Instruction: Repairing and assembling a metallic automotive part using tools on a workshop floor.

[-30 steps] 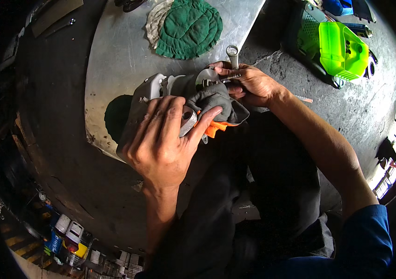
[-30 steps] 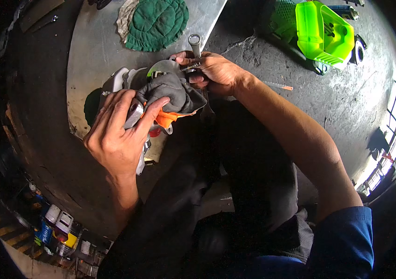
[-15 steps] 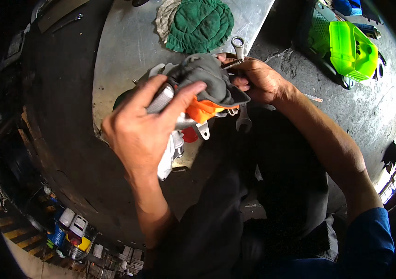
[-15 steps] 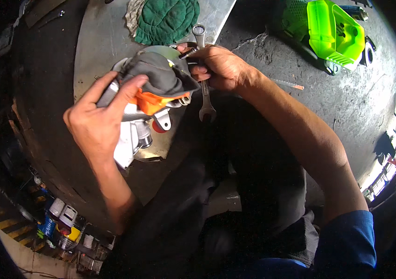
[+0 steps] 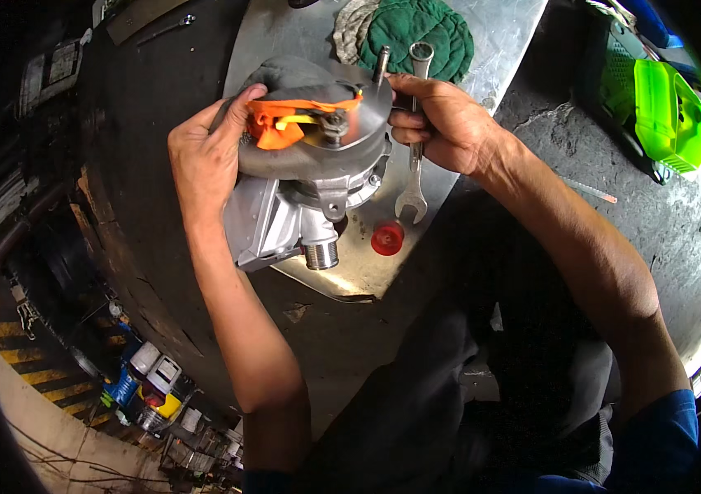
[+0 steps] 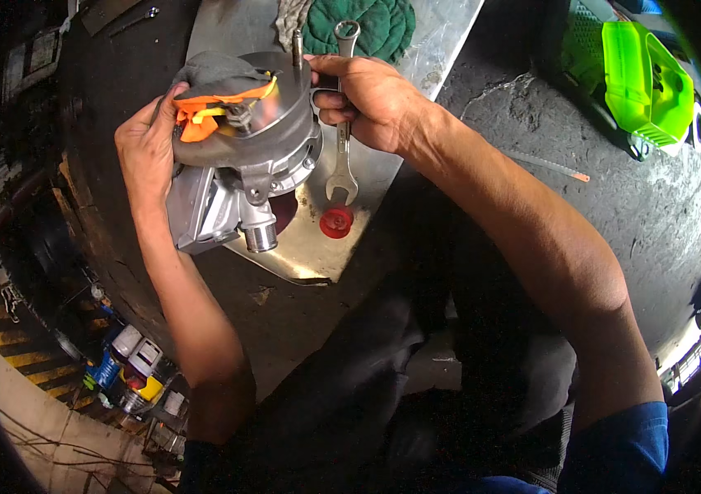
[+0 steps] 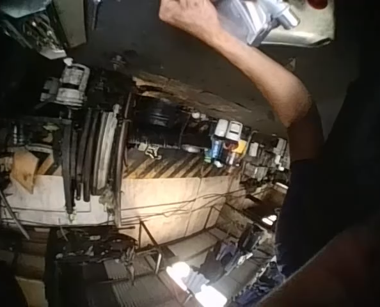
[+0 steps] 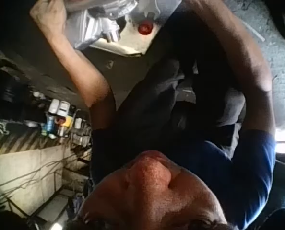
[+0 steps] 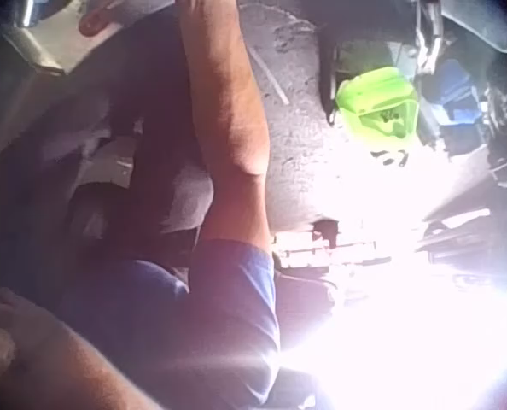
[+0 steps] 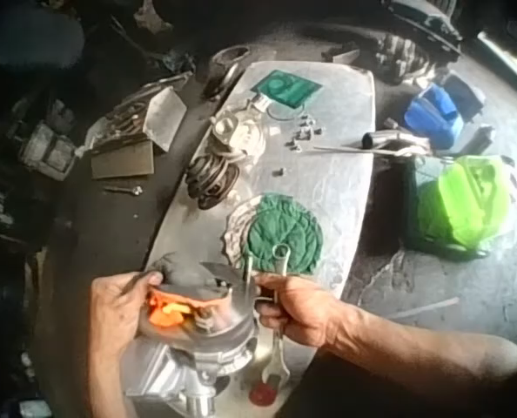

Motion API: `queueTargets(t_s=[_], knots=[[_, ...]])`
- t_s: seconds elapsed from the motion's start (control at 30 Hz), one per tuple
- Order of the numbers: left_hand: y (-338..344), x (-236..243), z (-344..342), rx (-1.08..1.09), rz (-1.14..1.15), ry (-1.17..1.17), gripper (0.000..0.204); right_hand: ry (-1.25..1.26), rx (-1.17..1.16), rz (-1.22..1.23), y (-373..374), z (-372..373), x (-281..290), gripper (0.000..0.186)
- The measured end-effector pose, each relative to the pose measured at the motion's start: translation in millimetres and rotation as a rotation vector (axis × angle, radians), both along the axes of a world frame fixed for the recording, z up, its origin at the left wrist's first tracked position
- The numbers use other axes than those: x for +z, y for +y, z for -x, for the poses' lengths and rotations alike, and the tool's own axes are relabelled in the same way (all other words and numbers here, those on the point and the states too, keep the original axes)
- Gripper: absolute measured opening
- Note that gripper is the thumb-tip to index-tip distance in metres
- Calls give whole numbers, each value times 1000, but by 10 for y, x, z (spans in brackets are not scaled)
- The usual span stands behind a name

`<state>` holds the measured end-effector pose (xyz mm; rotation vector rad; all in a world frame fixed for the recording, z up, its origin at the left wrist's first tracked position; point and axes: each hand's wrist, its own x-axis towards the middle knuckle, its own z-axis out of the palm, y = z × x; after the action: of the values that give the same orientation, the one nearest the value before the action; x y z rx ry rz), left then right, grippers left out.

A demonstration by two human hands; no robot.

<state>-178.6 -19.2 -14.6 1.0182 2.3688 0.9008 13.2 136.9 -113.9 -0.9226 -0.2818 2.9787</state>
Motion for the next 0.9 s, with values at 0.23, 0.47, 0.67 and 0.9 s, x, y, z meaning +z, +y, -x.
queueTargets(t_s=[0.23, 0.47, 0.67, 0.9], knots=[[-177, -270, 271, 144, -123, -287, 38, -36, -35, -27, -53, 178, -27, 13], [-151, -260, 300, 192, -27, -293, 37, -26, -31, -45, -47, 185, -54, 14], [-203, -308, 383, 163, 31, -235, 32, -1, -24, -44, -36, 187, -91, 15], [-251, -338, 405, 162, -19, -270, 34, 2, -11, -73, -35, 184, -86, 15]])
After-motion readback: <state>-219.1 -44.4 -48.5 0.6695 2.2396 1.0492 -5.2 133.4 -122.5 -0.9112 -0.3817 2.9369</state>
